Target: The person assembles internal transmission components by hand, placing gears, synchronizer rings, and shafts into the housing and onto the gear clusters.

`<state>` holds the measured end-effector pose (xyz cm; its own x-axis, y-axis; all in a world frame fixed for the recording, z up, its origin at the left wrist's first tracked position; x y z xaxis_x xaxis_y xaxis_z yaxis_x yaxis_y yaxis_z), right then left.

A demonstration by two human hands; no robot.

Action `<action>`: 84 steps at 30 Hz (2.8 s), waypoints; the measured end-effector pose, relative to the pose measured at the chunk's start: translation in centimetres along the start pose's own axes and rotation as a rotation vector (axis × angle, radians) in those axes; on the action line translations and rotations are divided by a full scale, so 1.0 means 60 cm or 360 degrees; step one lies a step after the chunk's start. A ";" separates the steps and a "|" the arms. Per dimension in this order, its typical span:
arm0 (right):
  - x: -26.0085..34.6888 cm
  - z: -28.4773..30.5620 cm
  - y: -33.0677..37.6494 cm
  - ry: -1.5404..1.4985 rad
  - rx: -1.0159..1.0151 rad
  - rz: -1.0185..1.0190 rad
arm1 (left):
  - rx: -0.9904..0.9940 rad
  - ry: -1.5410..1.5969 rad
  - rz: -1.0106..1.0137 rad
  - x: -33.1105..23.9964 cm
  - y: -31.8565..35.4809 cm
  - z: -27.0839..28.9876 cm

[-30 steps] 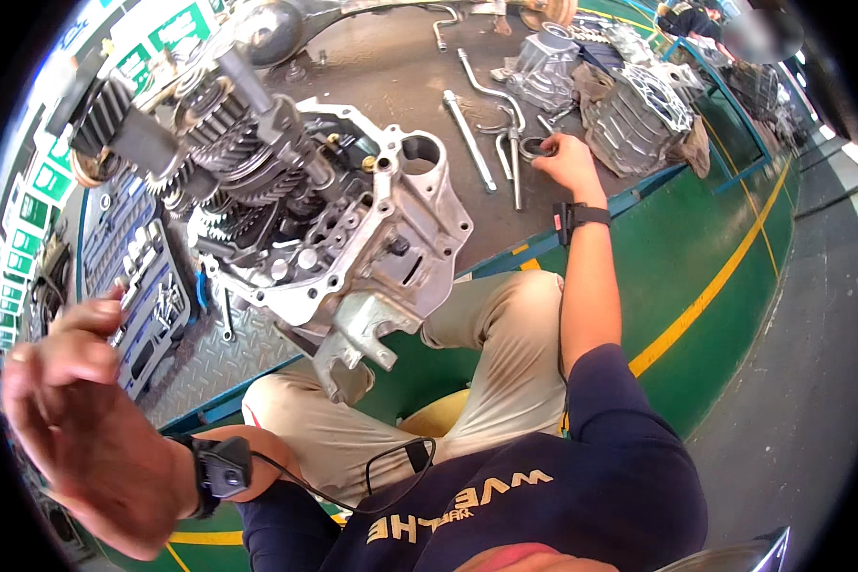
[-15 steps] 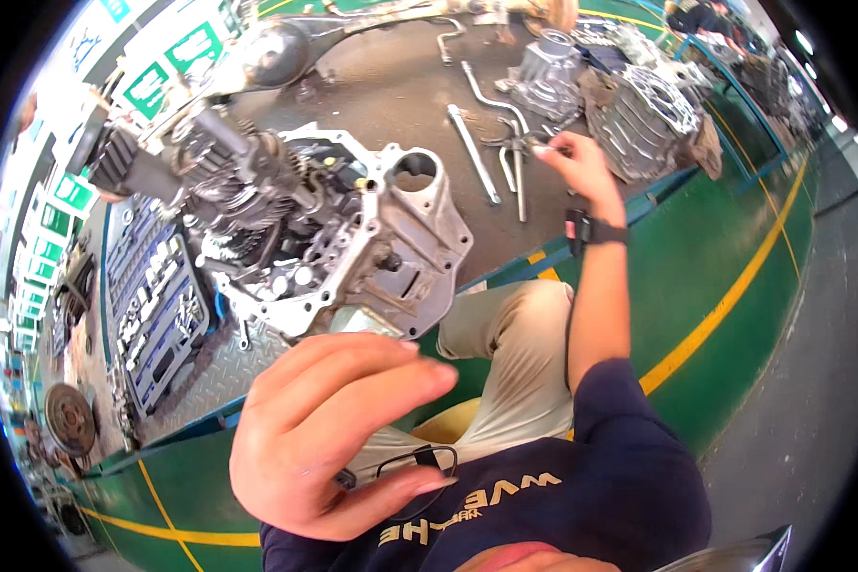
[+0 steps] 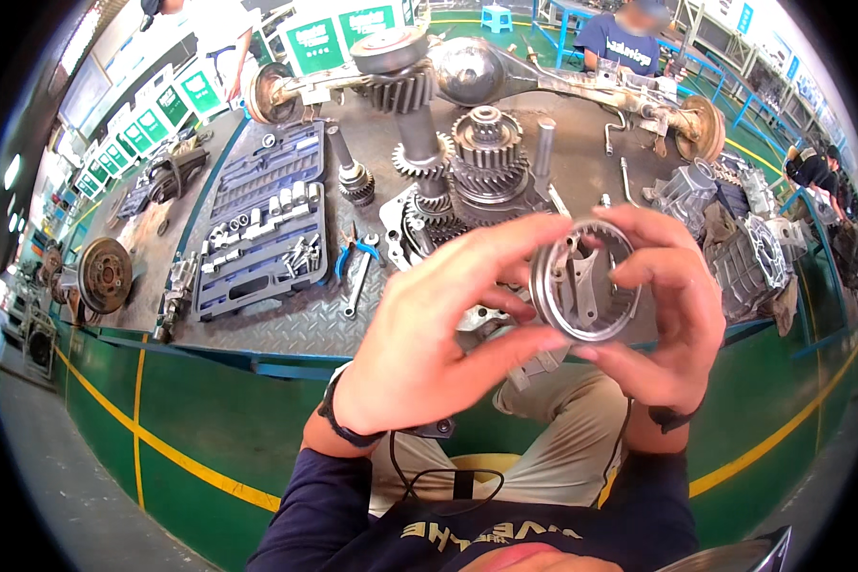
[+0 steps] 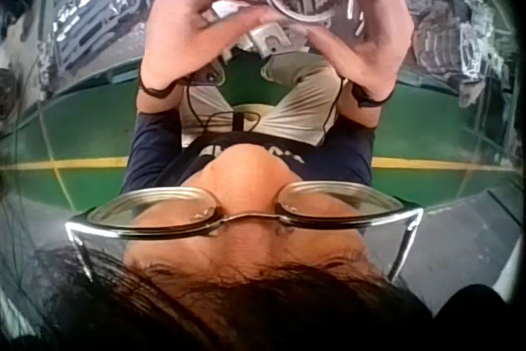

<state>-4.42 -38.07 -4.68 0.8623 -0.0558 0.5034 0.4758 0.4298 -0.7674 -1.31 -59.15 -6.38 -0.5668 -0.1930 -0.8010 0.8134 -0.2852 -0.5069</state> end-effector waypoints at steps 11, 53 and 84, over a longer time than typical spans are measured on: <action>-0.025 -0.030 -0.188 0.0641 0.0377 0.0320 | -0.0728 0.0041 -0.0185 0.071 -0.078 0.067; -0.545 0.225 0.405 0.0099 -0.0677 -0.2144 | -0.0286 0.1289 0.0150 0.034 -0.043 0.056; -0.044 -0.046 -0.005 -0.0677 -0.0300 -0.0367 | -0.0107 0.1196 0.0239 0.030 -0.033 0.030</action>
<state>-6.37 -40.57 -6.90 0.6030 0.2579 0.7549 0.7020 0.2777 -0.6557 -4.18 -60.66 -6.26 -0.2280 0.4714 -0.8519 0.8945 -0.2441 -0.3745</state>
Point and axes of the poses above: each hand's wrist, its own y-axis away from the middle knuckle, its own z-axis out of the back of the hand, x = y × z, the point moved 3 cm from there along -y, towards the middle knuckle, and after that the axes turned 6 degrees about -y, right-handed, at the moved point
